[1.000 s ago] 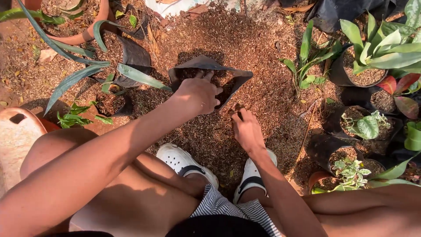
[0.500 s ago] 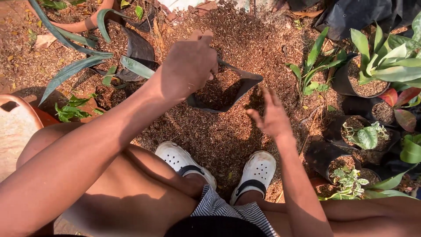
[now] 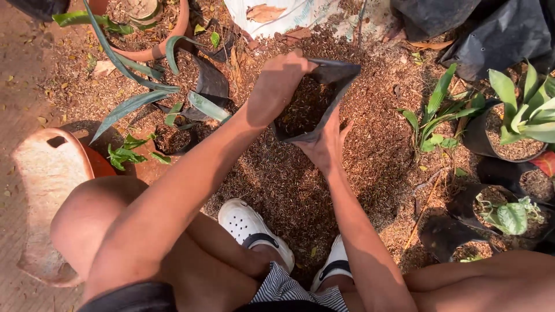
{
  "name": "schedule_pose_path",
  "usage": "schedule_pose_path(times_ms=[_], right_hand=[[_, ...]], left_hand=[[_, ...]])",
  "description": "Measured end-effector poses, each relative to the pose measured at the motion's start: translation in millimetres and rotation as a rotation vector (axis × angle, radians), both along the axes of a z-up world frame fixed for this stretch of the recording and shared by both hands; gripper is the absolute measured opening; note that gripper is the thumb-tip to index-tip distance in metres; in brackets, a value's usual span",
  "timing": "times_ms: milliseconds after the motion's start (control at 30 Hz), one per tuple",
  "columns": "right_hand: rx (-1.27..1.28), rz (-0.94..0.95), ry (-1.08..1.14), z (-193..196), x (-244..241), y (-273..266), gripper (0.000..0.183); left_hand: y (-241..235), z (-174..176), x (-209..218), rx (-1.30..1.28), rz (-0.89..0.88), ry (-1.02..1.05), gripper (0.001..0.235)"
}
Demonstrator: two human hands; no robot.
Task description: The person fills a black plastic bag with soil by hand, places a small green plant inside, and packs more soil around the roots to secure it. They then move the potted plant aside and reach for another bag.
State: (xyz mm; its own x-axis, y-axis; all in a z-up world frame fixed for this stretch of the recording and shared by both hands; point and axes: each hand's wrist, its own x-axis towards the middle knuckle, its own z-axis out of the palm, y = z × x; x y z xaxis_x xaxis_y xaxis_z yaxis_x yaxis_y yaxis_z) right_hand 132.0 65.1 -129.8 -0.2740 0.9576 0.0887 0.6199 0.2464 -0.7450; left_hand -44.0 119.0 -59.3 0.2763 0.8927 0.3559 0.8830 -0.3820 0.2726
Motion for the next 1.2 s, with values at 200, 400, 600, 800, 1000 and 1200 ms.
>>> schedule_pose_path(times_ms=[200,400,600,800,1000,1200], right_hand=[[-0.429,0.228,0.423,58.9,56.8,31.7,0.123],[-0.3,-0.178,0.302,21.3,88.0,43.4,0.067],[0.011,-0.215,-0.151,-59.7,69.8,-30.1,0.069],[0.061,-0.315,-0.035,-76.0,42.7,-59.2,0.06],[0.076,-0.404,0.115,-75.8,19.2,-76.6,0.047],[0.085,-0.472,0.357,-87.0,4.1,-95.3,0.044]], left_hand=[[10.4,11.3,4.5,0.079,0.229,-0.015,0.038],[-70.5,18.0,-17.4,-0.031,0.433,-0.901,0.021],[-151.6,-79.1,51.8,-0.061,0.708,-0.752,0.034],[-155.5,-138.3,82.3,-0.134,0.808,-0.725,0.047],[-165.9,-147.5,98.6,-0.075,0.841,-0.969,0.046],[-168.8,-147.3,113.9,-0.073,0.914,-1.224,0.048]])
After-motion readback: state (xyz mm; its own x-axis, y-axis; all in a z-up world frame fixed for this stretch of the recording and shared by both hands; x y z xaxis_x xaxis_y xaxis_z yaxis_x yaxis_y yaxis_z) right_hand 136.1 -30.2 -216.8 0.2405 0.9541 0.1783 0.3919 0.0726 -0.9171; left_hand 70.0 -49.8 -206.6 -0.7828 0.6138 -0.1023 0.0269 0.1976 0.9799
